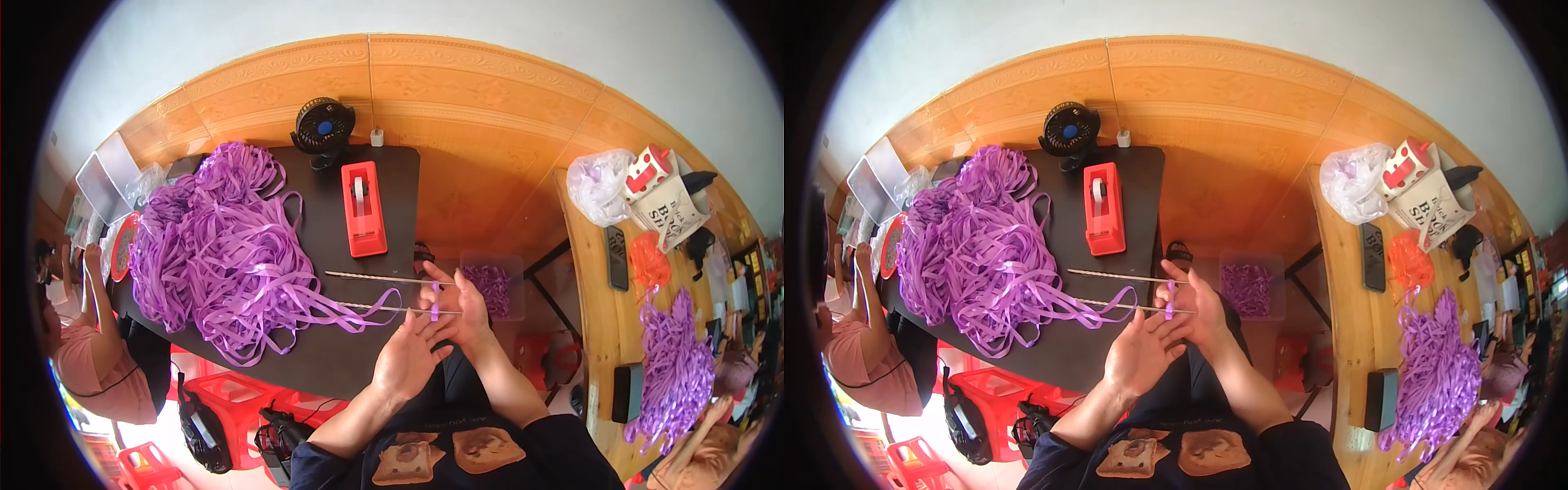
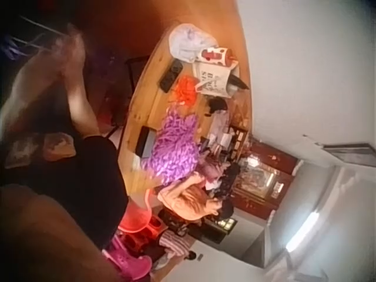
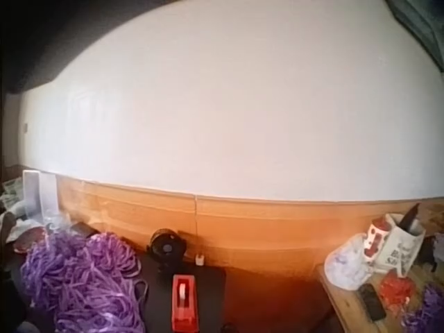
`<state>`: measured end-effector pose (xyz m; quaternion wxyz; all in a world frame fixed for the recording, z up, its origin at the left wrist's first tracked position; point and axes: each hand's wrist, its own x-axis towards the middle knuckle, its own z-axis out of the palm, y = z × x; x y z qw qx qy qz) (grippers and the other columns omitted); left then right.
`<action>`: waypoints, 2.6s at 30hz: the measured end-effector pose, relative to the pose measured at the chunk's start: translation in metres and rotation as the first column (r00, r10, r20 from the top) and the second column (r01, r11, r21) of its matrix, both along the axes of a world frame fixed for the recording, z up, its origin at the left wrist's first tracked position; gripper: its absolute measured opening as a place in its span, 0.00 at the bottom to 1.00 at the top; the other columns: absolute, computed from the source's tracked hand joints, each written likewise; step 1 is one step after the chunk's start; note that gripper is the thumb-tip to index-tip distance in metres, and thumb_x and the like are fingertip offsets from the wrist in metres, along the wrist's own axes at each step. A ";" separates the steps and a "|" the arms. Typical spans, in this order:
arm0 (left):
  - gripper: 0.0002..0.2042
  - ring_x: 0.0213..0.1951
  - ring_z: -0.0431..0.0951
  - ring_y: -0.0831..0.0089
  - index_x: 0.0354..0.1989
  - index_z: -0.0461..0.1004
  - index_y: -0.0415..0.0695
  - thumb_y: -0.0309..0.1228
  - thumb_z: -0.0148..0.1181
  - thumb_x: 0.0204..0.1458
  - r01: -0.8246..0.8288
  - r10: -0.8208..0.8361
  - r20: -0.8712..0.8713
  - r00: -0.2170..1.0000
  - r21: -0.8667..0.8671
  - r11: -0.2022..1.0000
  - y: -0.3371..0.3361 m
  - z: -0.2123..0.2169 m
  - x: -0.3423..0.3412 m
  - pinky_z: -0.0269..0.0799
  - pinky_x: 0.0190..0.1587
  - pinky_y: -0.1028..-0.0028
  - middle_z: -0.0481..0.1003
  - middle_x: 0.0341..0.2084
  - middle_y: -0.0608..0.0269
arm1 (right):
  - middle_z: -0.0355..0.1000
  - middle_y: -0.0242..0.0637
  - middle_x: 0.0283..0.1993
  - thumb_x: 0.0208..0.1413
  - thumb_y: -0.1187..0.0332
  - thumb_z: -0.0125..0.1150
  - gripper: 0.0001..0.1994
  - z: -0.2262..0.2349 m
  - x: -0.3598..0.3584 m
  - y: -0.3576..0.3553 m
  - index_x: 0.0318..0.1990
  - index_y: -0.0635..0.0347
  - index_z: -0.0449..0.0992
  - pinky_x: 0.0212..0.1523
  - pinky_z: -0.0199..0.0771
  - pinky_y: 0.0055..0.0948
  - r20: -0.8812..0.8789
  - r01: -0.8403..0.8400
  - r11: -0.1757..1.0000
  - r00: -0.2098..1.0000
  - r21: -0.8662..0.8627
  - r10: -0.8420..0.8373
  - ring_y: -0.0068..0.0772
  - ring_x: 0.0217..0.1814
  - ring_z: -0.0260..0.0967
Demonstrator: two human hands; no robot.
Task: Wrapping long purple ribbons around two parallel metal rods and securing them with tape.
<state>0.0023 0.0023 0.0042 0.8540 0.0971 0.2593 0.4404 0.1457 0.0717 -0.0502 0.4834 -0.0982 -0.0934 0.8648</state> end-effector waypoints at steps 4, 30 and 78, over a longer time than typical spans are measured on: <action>0.31 0.59 0.63 0.61 0.61 0.57 0.37 0.53 0.38 0.61 0.007 -0.007 0.001 1.000 0.009 1.000 0.000 0.002 0.000 0.59 0.55 0.65 0.61 0.60 0.50 | 0.64 0.38 0.31 0.63 0.41 0.35 0.32 -0.003 -0.002 0.000 0.62 0.55 0.62 0.42 0.65 0.35 -0.048 0.010 1.000 0.999 0.021 -0.009 0.40 0.38 0.61; 0.33 0.59 0.62 0.56 0.62 0.54 0.35 0.54 0.38 0.61 0.011 -0.011 0.065 0.998 0.007 1.000 0.000 -0.003 0.002 0.62 0.55 0.63 0.60 0.61 0.47 | 0.73 0.48 0.42 0.55 0.72 0.59 0.32 -0.105 -0.041 0.014 0.67 0.54 0.53 0.39 0.77 0.28 -0.458 0.063 0.967 0.887 0.248 0.059 0.43 0.41 0.75; 0.07 0.17 0.72 0.64 0.30 0.76 0.36 0.28 0.60 0.53 0.657 0.300 -0.764 0.572 0.645 0.390 -0.045 0.047 -0.054 0.65 0.23 0.69 0.71 0.14 0.55 | 0.70 0.37 0.20 0.44 0.85 0.48 0.08 0.064 0.090 -0.108 0.28 0.67 0.75 0.20 0.65 0.19 0.633 -0.023 0.650 0.256 0.760 -0.731 0.24 0.17 0.66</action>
